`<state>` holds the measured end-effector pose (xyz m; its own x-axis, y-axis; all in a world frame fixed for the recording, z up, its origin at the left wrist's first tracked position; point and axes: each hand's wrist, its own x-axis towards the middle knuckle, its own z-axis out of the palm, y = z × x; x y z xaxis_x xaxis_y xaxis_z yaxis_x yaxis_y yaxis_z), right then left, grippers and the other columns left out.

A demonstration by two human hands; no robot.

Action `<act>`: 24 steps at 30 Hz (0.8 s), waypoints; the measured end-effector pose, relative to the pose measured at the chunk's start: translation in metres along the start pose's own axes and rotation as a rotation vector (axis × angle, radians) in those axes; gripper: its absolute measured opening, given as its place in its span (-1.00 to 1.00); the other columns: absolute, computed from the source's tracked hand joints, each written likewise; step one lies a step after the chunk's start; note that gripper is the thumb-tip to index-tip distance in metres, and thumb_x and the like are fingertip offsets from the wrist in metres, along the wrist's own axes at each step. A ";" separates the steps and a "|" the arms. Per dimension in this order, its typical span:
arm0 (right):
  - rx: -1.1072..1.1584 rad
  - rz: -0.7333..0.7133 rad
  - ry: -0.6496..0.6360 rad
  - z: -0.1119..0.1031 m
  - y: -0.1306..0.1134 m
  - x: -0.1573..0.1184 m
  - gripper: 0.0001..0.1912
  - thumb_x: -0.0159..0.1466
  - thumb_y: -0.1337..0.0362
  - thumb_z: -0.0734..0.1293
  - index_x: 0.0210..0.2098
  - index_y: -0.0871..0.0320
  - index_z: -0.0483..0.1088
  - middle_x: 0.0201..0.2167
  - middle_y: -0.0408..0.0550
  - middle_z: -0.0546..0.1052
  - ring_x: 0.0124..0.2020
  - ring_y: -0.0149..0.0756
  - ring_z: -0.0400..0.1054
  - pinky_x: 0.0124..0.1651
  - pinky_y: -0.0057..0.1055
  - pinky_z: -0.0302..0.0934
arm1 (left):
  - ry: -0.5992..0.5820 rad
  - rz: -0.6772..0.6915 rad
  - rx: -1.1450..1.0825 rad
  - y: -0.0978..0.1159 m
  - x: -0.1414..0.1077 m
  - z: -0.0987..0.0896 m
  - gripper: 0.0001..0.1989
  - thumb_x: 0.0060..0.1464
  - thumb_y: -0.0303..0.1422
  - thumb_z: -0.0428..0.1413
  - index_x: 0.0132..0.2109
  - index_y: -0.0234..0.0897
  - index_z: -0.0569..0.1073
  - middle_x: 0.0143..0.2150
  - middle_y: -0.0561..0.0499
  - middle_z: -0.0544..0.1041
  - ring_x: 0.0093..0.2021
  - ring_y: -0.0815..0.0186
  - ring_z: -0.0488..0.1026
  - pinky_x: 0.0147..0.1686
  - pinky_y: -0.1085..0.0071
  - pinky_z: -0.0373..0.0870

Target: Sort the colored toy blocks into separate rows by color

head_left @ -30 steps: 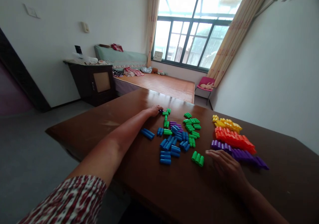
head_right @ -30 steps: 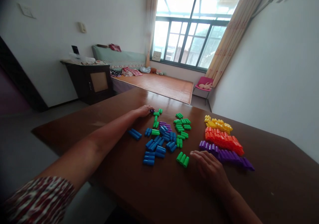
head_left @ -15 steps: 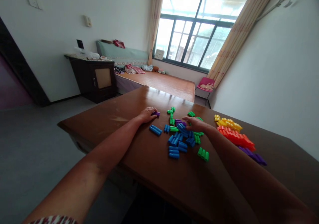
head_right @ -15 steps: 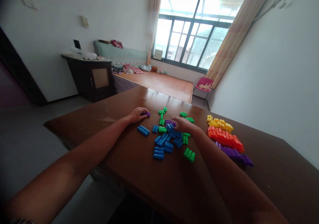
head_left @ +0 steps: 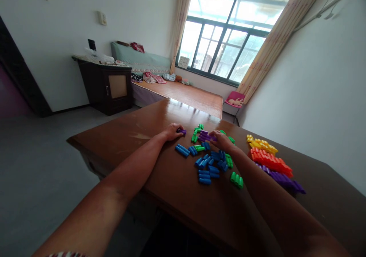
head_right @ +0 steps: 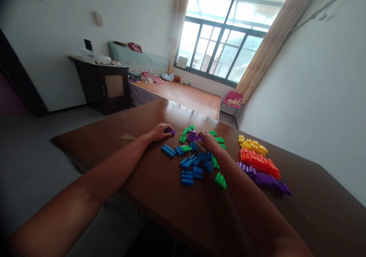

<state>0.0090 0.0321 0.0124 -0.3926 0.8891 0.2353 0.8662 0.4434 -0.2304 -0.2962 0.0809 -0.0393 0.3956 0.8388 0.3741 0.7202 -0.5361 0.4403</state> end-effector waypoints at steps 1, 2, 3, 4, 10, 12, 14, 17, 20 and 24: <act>0.004 0.023 -0.028 0.000 0.002 -0.002 -0.78 0.12 0.37 0.34 -0.20 0.14 0.47 -0.29 -0.03 0.55 -0.26 -0.27 0.41 -0.17 -0.39 0.27 | 0.001 -0.009 -0.003 0.001 0.000 0.000 -0.68 0.00 -0.23 0.17 -0.09 -0.25 0.51 -0.17 -0.06 0.54 -0.14 0.21 0.44 -0.09 0.34 0.39; 0.009 0.054 -0.061 -0.001 0.004 -0.004 -0.81 0.14 0.35 0.33 -0.23 0.11 0.49 -0.36 -0.06 0.55 -0.31 -0.28 0.42 -0.21 -0.40 0.27 | 0.002 -0.017 -0.005 0.001 -0.001 -0.001 -0.68 0.00 -0.23 0.17 -0.09 -0.24 0.51 -0.16 -0.05 0.54 -0.14 0.21 0.44 -0.08 0.34 0.39; 0.015 0.082 -0.083 -0.001 0.007 -0.006 -0.81 0.16 0.35 0.32 -0.24 0.09 0.51 -0.40 -0.09 0.55 -0.34 -0.29 0.42 -0.24 -0.41 0.26 | 0.003 -0.022 -0.006 0.002 -0.001 -0.001 -0.68 0.00 -0.24 0.17 -0.08 -0.24 0.50 -0.16 -0.05 0.54 -0.13 0.21 0.44 -0.07 0.33 0.38; 0.018 0.098 -0.084 -0.002 0.008 -0.007 -0.80 0.17 0.36 0.29 -0.24 0.08 0.52 -0.40 -0.10 0.56 -0.34 -0.30 0.43 -0.25 -0.42 0.26 | 0.004 -0.020 -0.007 0.003 -0.001 -0.001 -0.67 0.00 -0.25 0.17 -0.06 -0.23 0.50 -0.14 -0.05 0.54 -0.12 0.20 0.44 -0.06 0.32 0.37; -0.003 0.119 -0.006 0.001 0.002 0.002 -0.76 0.26 0.18 0.25 -0.21 0.11 0.52 -0.23 -0.01 0.59 -0.21 -0.22 0.45 -0.15 -0.37 0.25 | -0.019 0.045 0.062 0.004 -0.001 -0.004 -0.63 0.05 -0.26 0.11 0.03 -0.20 0.49 -0.08 -0.06 0.53 -0.03 0.16 0.40 0.07 0.27 0.29; 0.011 0.187 -0.004 0.009 -0.003 0.009 -0.64 0.26 0.01 0.25 -0.18 0.13 0.49 -0.25 0.03 0.59 -0.23 -0.19 0.45 -0.20 -0.36 0.26 | -0.029 0.042 0.084 0.005 -0.001 -0.004 -0.65 0.06 -0.25 0.11 0.00 -0.19 0.51 -0.09 -0.06 0.53 -0.03 0.16 0.40 0.07 0.28 0.29; 0.043 0.249 0.002 0.018 -0.008 0.016 -0.54 0.19 -0.08 0.31 -0.11 0.14 0.45 -0.26 0.05 0.59 -0.25 -0.19 0.46 -0.23 -0.37 0.27 | -0.033 0.047 0.086 0.006 -0.001 -0.004 -0.65 0.05 -0.27 0.11 0.00 -0.19 0.51 -0.07 -0.05 0.53 -0.01 0.17 0.40 0.08 0.29 0.29; 0.169 0.271 -0.005 0.028 -0.009 0.022 -0.48 0.04 0.02 0.46 -0.08 0.15 0.41 -0.28 0.01 0.59 -0.28 -0.21 0.46 -0.22 -0.36 0.29 | -0.035 0.075 0.078 0.007 -0.002 -0.002 -0.64 0.03 -0.34 0.09 0.01 -0.19 0.50 -0.02 -0.03 0.53 0.05 0.19 0.37 0.11 0.32 0.27; 0.407 0.265 0.021 0.027 -0.008 0.020 -0.57 0.01 0.18 0.47 -0.13 0.16 0.42 -0.30 -0.04 0.58 -0.29 -0.24 0.45 -0.22 -0.34 0.31 | -0.047 0.097 0.070 0.006 -0.003 -0.001 -0.63 0.03 -0.38 0.08 0.02 -0.17 0.50 0.04 0.00 0.51 0.09 0.21 0.34 0.16 0.32 0.24; 0.704 0.181 0.060 0.012 -0.011 0.002 -0.54 0.03 0.14 0.44 -0.11 0.20 0.42 -0.27 0.02 0.58 -0.24 -0.18 0.46 -0.18 -0.26 0.34 | 0.093 0.075 0.073 0.012 -0.002 -0.006 -0.63 0.06 -0.31 0.11 0.04 -0.16 0.49 0.17 -0.01 0.42 0.22 0.15 0.22 0.25 0.20 0.12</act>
<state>-0.0051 0.0303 0.0037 -0.2269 0.9566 0.1828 0.5042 0.2759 -0.8183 -0.2919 0.0723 -0.0300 0.3977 0.7822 0.4796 0.7313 -0.5859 0.3492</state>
